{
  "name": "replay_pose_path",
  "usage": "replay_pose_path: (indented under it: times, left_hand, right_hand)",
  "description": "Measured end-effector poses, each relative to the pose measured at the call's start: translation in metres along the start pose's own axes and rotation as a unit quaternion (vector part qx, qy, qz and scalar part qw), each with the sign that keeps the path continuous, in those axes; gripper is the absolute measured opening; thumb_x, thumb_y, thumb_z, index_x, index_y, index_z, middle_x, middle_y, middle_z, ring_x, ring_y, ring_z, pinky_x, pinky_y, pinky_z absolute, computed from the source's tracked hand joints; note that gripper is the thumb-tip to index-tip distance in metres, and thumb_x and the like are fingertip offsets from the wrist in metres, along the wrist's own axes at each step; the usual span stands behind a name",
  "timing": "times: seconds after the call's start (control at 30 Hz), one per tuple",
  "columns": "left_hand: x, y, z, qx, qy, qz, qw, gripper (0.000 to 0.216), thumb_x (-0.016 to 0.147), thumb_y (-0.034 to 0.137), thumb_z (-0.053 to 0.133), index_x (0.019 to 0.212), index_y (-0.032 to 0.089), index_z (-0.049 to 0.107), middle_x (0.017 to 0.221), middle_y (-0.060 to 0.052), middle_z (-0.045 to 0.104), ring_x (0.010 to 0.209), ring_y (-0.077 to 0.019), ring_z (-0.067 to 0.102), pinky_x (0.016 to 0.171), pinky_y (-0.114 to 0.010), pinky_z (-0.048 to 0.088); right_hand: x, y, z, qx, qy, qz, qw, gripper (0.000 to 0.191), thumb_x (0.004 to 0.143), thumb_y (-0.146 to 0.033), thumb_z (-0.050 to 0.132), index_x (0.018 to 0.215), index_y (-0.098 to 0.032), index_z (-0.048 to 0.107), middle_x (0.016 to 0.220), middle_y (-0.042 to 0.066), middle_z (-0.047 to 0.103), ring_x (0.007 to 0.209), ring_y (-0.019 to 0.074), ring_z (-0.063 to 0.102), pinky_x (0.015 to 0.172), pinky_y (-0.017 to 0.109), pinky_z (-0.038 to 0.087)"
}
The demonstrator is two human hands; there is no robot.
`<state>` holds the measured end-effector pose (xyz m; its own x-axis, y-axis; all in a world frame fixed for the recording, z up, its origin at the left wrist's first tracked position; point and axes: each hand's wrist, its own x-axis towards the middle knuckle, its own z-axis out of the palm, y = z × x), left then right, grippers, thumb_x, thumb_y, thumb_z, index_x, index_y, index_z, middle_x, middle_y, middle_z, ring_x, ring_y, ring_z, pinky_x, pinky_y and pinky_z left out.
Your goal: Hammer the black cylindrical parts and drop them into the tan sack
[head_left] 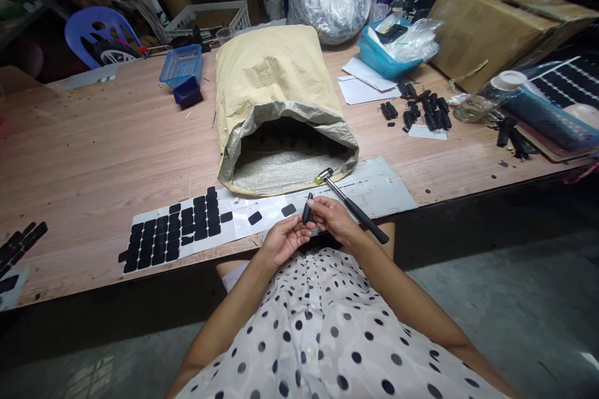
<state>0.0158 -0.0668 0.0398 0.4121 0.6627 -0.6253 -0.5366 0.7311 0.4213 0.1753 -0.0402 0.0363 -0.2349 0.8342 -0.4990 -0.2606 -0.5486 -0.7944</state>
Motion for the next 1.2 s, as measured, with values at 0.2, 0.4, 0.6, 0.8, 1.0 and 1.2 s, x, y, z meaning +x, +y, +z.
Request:
replay_pose_path:
  times: [0.2,0.4,0.6,0.8,1.0,1.2]
  left_hand:
    - [0.0,-0.001,0.002,0.004,0.013,0.013,1.0,0.014,0.09,0.012,0.066,0.078,0.01,0.073,0.073,-0.009,0.075,0.06,-0.0125,0.067,0.062,-0.021,0.055]
    - [-0.002,-0.002,0.002,0.042,0.022,0.057,0.997,0.006,0.081,0.014,0.075,0.082,0.008,0.076,0.076,-0.01,0.077,0.062,-0.0131,0.067,0.064,-0.022,0.054]
    - [-0.005,-0.001,0.006,0.064,0.024,0.069,0.995,0.009,0.078,0.016,0.076,0.079,0.008,0.077,0.074,-0.01,0.077,0.061,-0.0135,0.066,0.063,-0.024,0.053]
    - [-0.005,-0.002,0.008,0.054,0.034,0.064,0.996,0.011,0.08,0.018,0.074,0.074,0.008,0.074,0.071,-0.011,0.076,0.059,-0.0146,0.066,0.06,-0.024,0.052]
    - [-0.007,0.0,0.01,0.059,0.039,0.071,0.995,0.012,0.082,0.017,0.074,0.075,0.008,0.073,0.071,-0.011,0.076,0.057,-0.0136,0.067,0.059,-0.023,0.052]
    - [-0.007,0.0,0.013,0.065,0.045,0.074,0.994,0.014,0.08,0.018,0.079,0.074,0.007,0.073,0.07,-0.01,0.075,0.056,-0.0124,0.066,0.056,-0.021,0.052]
  right_hand:
    - [0.0,0.002,-0.001,-0.004,-0.008,-0.019,1.0,0.06,0.054,-0.068,0.088,0.07,-0.022,0.054,0.049,-0.011,0.04,0.046,0.0042,0.031,0.04,0.019,0.024]
    - [0.001,0.002,-0.002,-0.009,-0.016,-0.018,1.0,0.06,0.056,-0.07,0.086,0.071,-0.022,0.053,0.049,-0.011,0.04,0.045,0.0044,0.032,0.041,0.019,0.025]
    - [0.001,0.002,-0.002,-0.023,-0.016,-0.015,0.999,0.059,0.059,-0.071,0.084,0.07,-0.022,0.052,0.047,-0.011,0.04,0.043,0.0041,0.033,0.041,0.02,0.026]
    - [0.001,0.002,0.002,-0.038,0.0,-0.022,0.999,0.06,0.06,-0.071,0.083,0.067,-0.023,0.05,0.047,-0.01,0.04,0.041,0.0044,0.033,0.04,0.021,0.025]
    - [0.001,0.004,0.0,-0.038,-0.011,-0.022,0.999,0.059,0.062,-0.073,0.081,0.068,-0.023,0.05,0.048,-0.01,0.041,0.042,0.0045,0.033,0.041,0.021,0.027]
    - [0.001,0.004,-0.003,-0.031,-0.019,-0.018,0.999,0.059,0.061,-0.073,0.082,0.071,-0.022,0.052,0.049,-0.01,0.042,0.042,0.0047,0.035,0.042,0.02,0.028]
